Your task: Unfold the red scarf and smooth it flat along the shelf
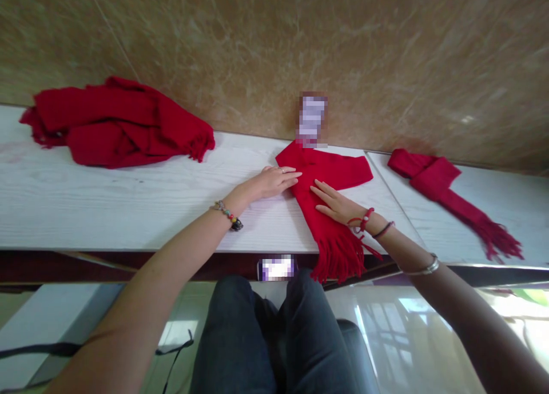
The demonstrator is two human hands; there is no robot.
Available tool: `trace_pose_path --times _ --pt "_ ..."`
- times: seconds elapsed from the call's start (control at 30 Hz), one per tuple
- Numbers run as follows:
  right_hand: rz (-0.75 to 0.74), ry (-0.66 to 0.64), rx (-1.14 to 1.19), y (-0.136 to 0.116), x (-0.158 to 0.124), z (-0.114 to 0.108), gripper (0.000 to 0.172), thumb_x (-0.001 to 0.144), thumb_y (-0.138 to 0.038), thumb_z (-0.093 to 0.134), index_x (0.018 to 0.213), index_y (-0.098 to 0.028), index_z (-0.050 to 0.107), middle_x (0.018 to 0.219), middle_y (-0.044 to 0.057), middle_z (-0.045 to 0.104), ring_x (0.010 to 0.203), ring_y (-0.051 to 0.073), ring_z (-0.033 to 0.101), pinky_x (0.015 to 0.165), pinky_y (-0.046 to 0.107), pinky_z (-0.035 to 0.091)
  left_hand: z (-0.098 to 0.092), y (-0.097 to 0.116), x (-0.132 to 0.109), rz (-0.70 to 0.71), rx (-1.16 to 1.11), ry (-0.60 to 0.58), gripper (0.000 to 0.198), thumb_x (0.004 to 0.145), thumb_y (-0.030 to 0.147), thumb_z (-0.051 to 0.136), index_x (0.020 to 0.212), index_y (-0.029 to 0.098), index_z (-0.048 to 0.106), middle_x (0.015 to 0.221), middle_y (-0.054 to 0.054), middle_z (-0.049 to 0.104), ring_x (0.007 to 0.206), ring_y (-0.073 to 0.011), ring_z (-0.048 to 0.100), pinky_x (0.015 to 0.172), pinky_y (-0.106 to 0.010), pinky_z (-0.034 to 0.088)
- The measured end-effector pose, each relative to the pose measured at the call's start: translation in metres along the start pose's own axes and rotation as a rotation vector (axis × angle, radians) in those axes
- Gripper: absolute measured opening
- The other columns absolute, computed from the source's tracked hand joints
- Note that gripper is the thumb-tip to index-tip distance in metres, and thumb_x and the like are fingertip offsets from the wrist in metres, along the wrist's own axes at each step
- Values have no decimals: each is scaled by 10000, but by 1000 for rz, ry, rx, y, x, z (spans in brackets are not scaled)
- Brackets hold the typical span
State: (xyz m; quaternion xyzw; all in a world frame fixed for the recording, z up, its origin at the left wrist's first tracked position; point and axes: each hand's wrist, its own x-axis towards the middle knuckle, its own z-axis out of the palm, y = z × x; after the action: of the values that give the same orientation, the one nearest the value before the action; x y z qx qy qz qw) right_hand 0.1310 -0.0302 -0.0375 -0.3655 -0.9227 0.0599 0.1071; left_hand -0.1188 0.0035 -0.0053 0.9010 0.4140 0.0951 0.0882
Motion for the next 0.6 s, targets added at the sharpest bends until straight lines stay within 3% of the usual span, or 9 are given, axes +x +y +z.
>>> trace_pose_path --times 0.13,0.27,0.37,0.47,0.53,0.6 --pt "-88 -79 70 3 -13 -13 594 922 -462 382 1432 -158 357 1522 145 255 1397 242 234 1123 447 284 -7 -8 0 103 -77 120 448 957 313 264 1141 152 640 1143 -83 671 1078 -175 595 962 -319 407" --pt "-130 -112 109 1 -15 -24 565 891 -438 465 1401 -202 412 1508 124 298 1371 247 303 1090 439 349 -8 -15 1 153 -88 208 414 949 279 291 1056 160 672 961 -52 717 921 -146 640 882 -281 459" --pt "-31 7 78 -8 -14 -21 552 877 -453 481 1376 -219 442 1434 143 404 1326 268 382 1065 478 377 -7 -15 3 146 24 301 363 931 292 365 1098 153 655 1056 -77 690 991 -176 616 932 -323 442" --pt "128 139 -2 -19 -9 -14 572 886 -481 441 1369 -175 446 1327 196 487 1254 298 461 1029 509 405 -2 -16 4 1 85 385 382 922 319 403 1193 142 605 1184 -116 624 1102 -213 565 980 -363 413" --pt "187 179 -78 -23 -2 -11 596 882 -513 429 1375 -176 440 1376 206 441 1302 331 393 1028 552 379 3 -22 4 -137 75 391 445 922 354 405 1296 143 522 1344 -152 504 1238 -251 467 1030 -408 367" --pt "231 178 -133 -22 9 -9 613 882 -541 411 1399 -213 407 1462 182 349 1358 358 292 1021 604 346 9 -33 4 -220 2 291 522 912 383 419 1382 156 417 1467 -167 353 1333 -273 359 1062 -434 326"
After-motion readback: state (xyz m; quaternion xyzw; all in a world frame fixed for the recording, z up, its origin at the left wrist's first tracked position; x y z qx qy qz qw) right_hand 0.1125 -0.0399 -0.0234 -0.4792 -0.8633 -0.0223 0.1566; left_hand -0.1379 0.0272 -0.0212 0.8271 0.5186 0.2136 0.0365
